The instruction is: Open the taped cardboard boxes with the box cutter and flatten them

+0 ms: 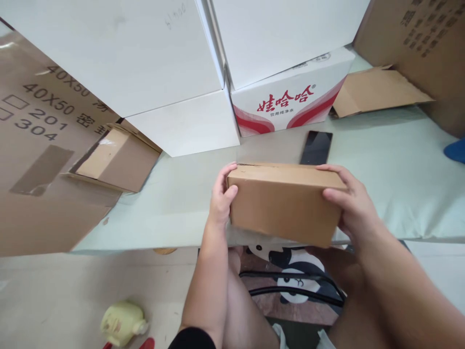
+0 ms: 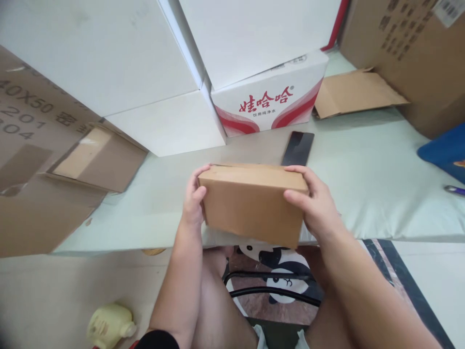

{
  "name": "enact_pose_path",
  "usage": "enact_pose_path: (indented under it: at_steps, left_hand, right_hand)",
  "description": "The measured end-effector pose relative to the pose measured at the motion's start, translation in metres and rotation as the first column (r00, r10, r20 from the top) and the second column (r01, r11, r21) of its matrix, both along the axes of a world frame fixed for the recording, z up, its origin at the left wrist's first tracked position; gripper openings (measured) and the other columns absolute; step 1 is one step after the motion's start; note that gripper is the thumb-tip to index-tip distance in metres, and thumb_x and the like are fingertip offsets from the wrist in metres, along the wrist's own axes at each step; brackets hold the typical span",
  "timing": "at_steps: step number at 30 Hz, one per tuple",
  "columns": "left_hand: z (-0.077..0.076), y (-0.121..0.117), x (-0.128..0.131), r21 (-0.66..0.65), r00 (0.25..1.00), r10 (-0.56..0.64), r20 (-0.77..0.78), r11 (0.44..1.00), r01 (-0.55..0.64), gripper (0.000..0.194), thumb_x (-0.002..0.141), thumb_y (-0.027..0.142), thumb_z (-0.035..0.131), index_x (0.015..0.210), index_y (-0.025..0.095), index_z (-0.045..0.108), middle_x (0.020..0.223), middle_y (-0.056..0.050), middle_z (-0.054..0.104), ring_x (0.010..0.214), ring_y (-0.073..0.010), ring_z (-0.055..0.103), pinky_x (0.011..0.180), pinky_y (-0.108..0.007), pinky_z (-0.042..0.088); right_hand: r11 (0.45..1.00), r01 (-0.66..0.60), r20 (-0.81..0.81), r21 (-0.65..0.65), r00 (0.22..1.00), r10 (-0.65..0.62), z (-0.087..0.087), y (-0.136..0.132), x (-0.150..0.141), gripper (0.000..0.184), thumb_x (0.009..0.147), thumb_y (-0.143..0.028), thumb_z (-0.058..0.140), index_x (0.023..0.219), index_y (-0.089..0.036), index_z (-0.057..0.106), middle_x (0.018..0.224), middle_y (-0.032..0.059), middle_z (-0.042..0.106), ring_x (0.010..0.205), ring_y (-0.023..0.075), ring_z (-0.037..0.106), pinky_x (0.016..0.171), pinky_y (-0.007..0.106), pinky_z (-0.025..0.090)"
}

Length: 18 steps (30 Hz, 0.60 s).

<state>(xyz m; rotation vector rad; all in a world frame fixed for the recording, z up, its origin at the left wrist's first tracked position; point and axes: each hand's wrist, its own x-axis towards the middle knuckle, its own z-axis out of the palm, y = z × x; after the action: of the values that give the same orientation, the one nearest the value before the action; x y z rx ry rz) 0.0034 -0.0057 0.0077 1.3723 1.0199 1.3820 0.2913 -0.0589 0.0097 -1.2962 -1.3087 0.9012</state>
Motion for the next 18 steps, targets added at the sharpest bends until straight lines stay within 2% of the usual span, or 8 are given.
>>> enact_pose_path:
  at_steps: [2,4,7,10,12,14,16,18]
  left_hand:
    - [0.006,-0.006,0.000,-0.118,0.988,-0.156,0.014,0.981,0.157,0.067,0.067,0.064,0.082,0.122,0.030,0.066,0.147,-0.011,0.057,0.123,-0.0301,0.062,0.097,-0.040,0.054]
    - [0.013,-0.011,0.002,-0.190,0.972,-0.230,0.051,0.953,0.235,0.069,0.065,0.065,0.082,0.122,0.030,0.065,0.149,-0.012,0.055,0.113,-0.0297,0.065,0.086,-0.039,0.058]
    - [0.019,-0.016,0.007,-0.237,0.971,-0.214,0.109,0.943,0.234,0.063,0.067,0.064,0.081,0.116,0.028,0.066,0.140,-0.013,0.061,0.100,-0.0279,0.068,0.076,-0.037,0.059]
    - [0.019,-0.016,0.011,-0.274,0.976,-0.167,0.137,0.941,0.199,0.056,0.067,0.060,0.082,0.108,0.025,0.067,0.116,-0.011,0.070,0.086,-0.0243,0.069,0.069,-0.034,0.057]
    - [0.018,-0.016,0.013,-0.314,0.980,-0.134,0.145,0.933,0.174,0.053,0.070,0.058,0.080,0.107,0.024,0.066,0.105,-0.011,0.072,0.079,-0.0232,0.069,0.065,-0.034,0.056]
    - [0.016,-0.015,0.013,-0.360,0.981,-0.089,0.173,0.921,0.147,0.050,0.075,0.056,0.076,0.111,0.024,0.064,0.102,-0.010,0.073,0.078,-0.0238,0.070,0.066,-0.035,0.057]
    - [0.015,-0.013,0.012,-0.418,0.976,-0.034,0.213,0.900,0.122,0.049,0.078,0.055,0.072,0.114,0.023,0.063,0.101,-0.011,0.074,0.081,-0.0261,0.073,0.068,-0.039,0.059]
    - [0.016,-0.009,0.010,-0.513,0.965,0.034,0.259,0.852,0.107,0.048,0.079,0.057,0.069,0.110,0.021,0.067,0.099,-0.013,0.076,0.083,-0.0286,0.074,0.069,-0.042,0.060]
  right_hand:
    - [0.987,-0.085,-0.177,-0.138,0.982,0.060,0.002,0.004,0.008,0.039,0.086,-0.058,0.060,0.112,-0.030,0.064,0.096,0.0061,0.074,0.069,0.0253,0.070,0.051,0.037,0.053]
    - [0.957,-0.177,-0.304,-0.230,0.947,0.102,0.004,0.008,0.015,0.036,0.086,-0.056,0.060,0.107,-0.027,0.064,0.088,0.0063,0.075,0.062,0.0245,0.069,0.047,0.037,0.052]
    - [0.907,-0.252,-0.426,-0.338,0.900,0.091,0.003,0.010,0.016,0.037,0.082,-0.056,0.065,0.104,-0.026,0.065,0.087,0.0066,0.076,0.062,0.0253,0.070,0.048,0.039,0.055]
    - [0.893,-0.247,-0.458,-0.376,0.887,0.052,-0.003,0.008,0.012,0.038,0.085,-0.058,0.063,0.104,-0.026,0.066,0.088,0.0067,0.077,0.065,0.0262,0.072,0.052,0.040,0.058]
    - [0.910,-0.202,-0.416,-0.362,0.909,0.036,-0.010,0.007,0.009,0.041,0.091,-0.059,0.055,0.116,-0.028,0.065,0.097,0.0066,0.078,0.073,0.0273,0.075,0.056,0.042,0.060]
    - [0.936,-0.144,-0.334,-0.320,0.942,0.030,-0.016,0.007,0.006,0.048,0.094,-0.059,0.050,0.133,-0.032,0.057,0.119,0.0063,0.075,0.088,0.0285,0.077,0.063,0.043,0.063]
    - [0.973,-0.096,-0.235,-0.208,0.971,0.046,-0.020,0.007,0.004,0.058,0.094,-0.064,0.049,0.145,-0.036,0.046,0.148,0.0056,0.060,0.113,0.0300,0.073,0.075,0.044,0.065]
    - [0.995,-0.094,-0.148,-0.040,0.985,0.088,-0.021,0.006,0.002,0.069,0.090,-0.073,0.046,0.150,-0.037,0.040,0.165,0.0035,0.041,0.137,0.0320,0.058,0.092,0.046,0.062]
